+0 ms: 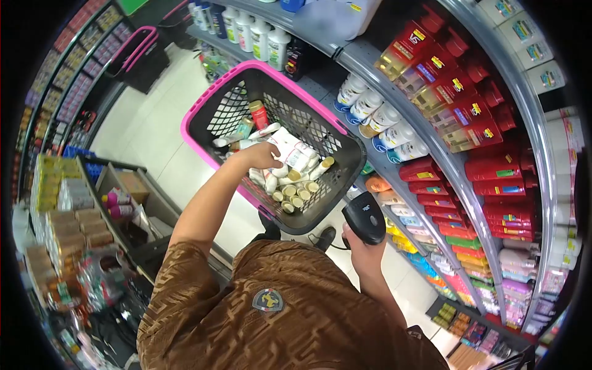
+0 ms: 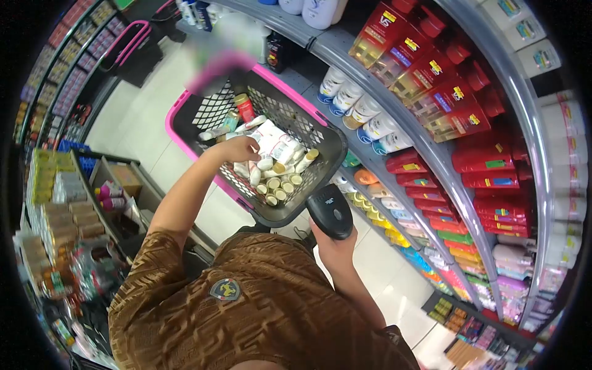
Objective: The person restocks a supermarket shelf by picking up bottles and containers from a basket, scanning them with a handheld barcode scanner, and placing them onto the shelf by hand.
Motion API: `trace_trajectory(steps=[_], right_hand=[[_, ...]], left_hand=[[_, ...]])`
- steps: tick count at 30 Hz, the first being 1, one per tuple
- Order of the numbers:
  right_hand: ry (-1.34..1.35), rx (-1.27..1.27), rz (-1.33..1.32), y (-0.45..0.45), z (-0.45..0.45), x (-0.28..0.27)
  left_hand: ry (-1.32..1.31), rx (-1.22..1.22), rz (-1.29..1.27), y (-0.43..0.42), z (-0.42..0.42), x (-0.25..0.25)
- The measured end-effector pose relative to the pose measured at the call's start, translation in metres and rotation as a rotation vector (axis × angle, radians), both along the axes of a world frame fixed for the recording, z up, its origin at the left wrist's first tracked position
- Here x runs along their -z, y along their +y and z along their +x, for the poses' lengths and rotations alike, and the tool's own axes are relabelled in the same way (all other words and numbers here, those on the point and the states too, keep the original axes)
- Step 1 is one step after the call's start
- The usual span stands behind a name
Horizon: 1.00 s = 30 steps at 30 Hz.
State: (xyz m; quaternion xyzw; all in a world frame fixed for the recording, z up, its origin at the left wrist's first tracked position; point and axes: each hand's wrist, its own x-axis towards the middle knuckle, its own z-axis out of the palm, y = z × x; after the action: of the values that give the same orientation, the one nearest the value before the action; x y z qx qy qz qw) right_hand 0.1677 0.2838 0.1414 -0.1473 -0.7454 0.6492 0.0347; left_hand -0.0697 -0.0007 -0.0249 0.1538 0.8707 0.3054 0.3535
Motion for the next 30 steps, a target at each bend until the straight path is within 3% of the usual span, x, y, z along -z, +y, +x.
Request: trace_trajectory(steps=[5,6,8,10,13,16,17,20,21,30], right_hand=[[-0.019,0.126,-0.006,-0.034,-0.003,-0.001],[-0.038,0.141,0.001,-0.038,-0.002,-0.001],[-0.099,0.161,0.066,-0.044,-0.001,-0.007],[-0.127,0.239,0.039,-0.051,0.001,-0.005],[-0.118,0.254,0.034,-0.056,0.002,-0.003],[-0.293,0.358,-0.013,-0.058,0.007,-0.007],[-0.302,0.361,0.002,-0.059,0.006,-0.009],[-0.343,0.376,0.061,-0.059,0.002,-0.011],[-0.339,0.383,0.064,-0.059,0.000,-0.011],[-0.334,0.275,0.090,-0.053,-0.012,-0.005]], left_hand=[[0.140,0.185,-0.144,0.047,-0.045,0.094],[0.217,0.273,-0.174,0.058,-0.051,0.101],[0.120,0.364,-0.317,0.084,-0.056,0.102],[0.165,0.365,-0.332,0.106,-0.053,0.116],[0.368,0.496,-0.277,0.137,-0.059,0.190],[0.330,0.423,-0.221,0.155,-0.050,0.210],[0.430,0.425,-0.226,0.160,-0.044,0.251],[0.343,0.283,-0.253,0.151,-0.037,0.187],[0.457,0.255,-0.252,0.150,-0.035,0.192],[0.379,0.115,-0.337,0.148,-0.043,0.186]])
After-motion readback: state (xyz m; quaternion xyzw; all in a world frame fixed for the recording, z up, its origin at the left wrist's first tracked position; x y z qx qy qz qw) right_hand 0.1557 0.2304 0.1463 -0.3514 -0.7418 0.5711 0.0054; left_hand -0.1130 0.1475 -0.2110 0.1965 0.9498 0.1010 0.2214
